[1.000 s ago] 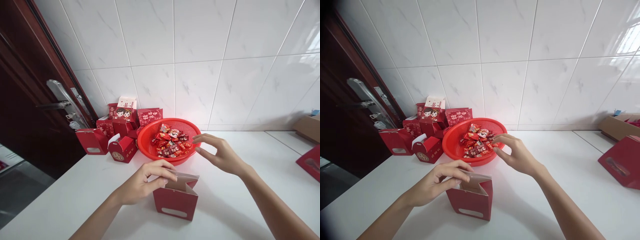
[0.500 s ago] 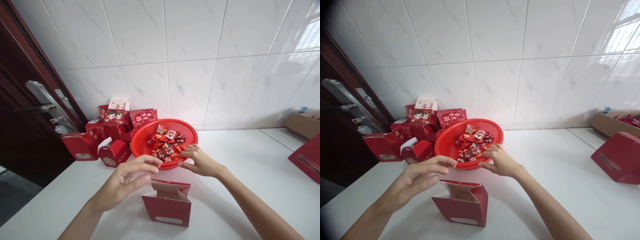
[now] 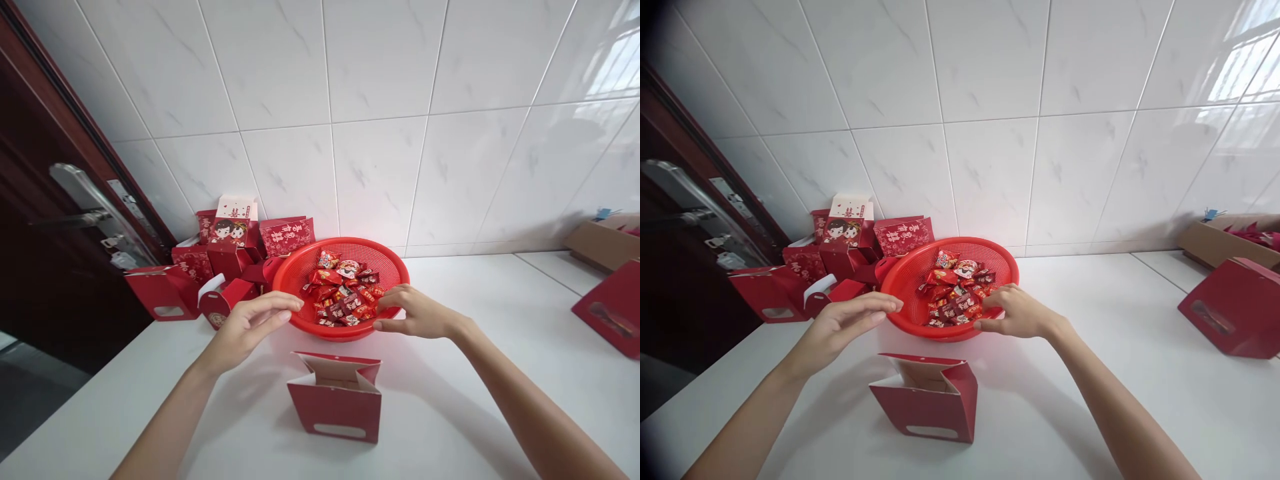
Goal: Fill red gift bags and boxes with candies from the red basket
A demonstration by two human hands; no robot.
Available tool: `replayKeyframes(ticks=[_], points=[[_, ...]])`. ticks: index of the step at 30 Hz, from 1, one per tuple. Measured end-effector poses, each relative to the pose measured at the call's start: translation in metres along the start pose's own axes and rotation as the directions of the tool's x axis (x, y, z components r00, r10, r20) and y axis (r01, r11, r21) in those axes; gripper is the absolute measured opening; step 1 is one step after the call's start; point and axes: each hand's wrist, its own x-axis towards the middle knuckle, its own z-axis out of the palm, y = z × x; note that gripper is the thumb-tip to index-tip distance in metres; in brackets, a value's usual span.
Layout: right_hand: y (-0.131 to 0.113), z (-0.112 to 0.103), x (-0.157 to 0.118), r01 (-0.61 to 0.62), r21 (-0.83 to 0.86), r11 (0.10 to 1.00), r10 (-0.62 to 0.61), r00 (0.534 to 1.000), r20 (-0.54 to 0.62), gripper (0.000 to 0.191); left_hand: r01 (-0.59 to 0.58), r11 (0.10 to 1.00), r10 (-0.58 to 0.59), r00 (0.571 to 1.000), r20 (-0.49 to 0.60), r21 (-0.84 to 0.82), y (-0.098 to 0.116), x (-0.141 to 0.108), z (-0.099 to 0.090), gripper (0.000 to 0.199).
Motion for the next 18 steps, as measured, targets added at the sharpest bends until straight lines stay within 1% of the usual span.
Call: replayKeyframes(ticks=[2,3,4,5,6,7,8,10,11,12,14,16,18], points=[[0.002,-0.002,-0.002,-0.008,0.013,1.000,0.008,1.000,-0.003,0.046,0.021,0.998,-0.023,0.999,0.036,0.051,0.000,0.009,0.000,0.028],[0.002,-0.002,-0.003,-0.013,0.019,1.000,0.013,1.000,-0.003,0.047,0.036,0.995,-0.043,0.996,0.074,0.093,0.001,0.015,0.000,0.032],[0.002,-0.002,-0.003,-0.018,0.024,1.000,0.018,1.000,0.001,0.048,0.055,0.987,-0.073,0.990,0.118,0.148,0.002,0.024,0.002,0.034],[0.002,-0.002,-0.003,-0.022,0.029,0.999,0.022,1.000,0.007,0.048,0.071,0.974,-0.112,0.976,0.187,0.213,0.002,0.034,0.004,0.037],[0.001,-0.002,-0.003,-0.025,0.033,0.999,0.024,1.000,0.013,0.049,0.080,0.955,-0.159,0.951,0.265,0.285,0.002,0.045,0.007,0.039],[0.001,-0.002,-0.003,-0.027,0.036,0.999,0.026,1.000,0.017,0.048,0.070,0.928,-0.208,0.912,0.353,0.366,0.002,0.057,0.012,0.041],[0.000,-0.002,-0.003,-0.029,0.038,0.999,0.028,0.999,0.017,0.048,0.039,0.890,-0.265,0.855,0.446,0.454,0.002,0.070,0.018,0.044],[-0.001,-0.002,-0.003,-0.034,0.041,0.999,0.033,0.999,0.019,0.048,-0.055,0.786,-0.380,0.742,0.552,0.615,0.001,0.092,0.033,0.055],[-0.001,-0.003,-0.003,-0.038,0.042,0.998,0.037,0.999,0.019,0.048,-0.105,0.747,-0.413,0.700,0.582,0.656,0.000,0.101,0.043,0.063],[-0.001,-0.003,-0.003,-0.042,0.043,0.998,0.041,0.999,0.019,0.048,-0.149,0.727,-0.421,0.676,0.606,0.671,0.000,0.109,0.052,0.072],[-0.001,-0.003,-0.003,-0.055,0.042,0.998,0.054,0.998,0.018,0.048,-0.212,0.693,-0.422,0.655,0.626,0.689,0.001,0.119,0.072,0.086],[-0.001,-0.004,-0.002,-0.073,0.039,0.997,0.072,0.997,0.022,0.046,-0.227,0.654,-0.458,0.640,0.617,0.721,0.005,0.123,0.088,0.100],[-0.001,-0.004,-0.002,-0.089,0.045,0.995,0.087,0.996,0.035,0.043,-0.241,0.623,-0.495,0.615,0.614,0.744,0.008,0.127,0.098,0.109]])
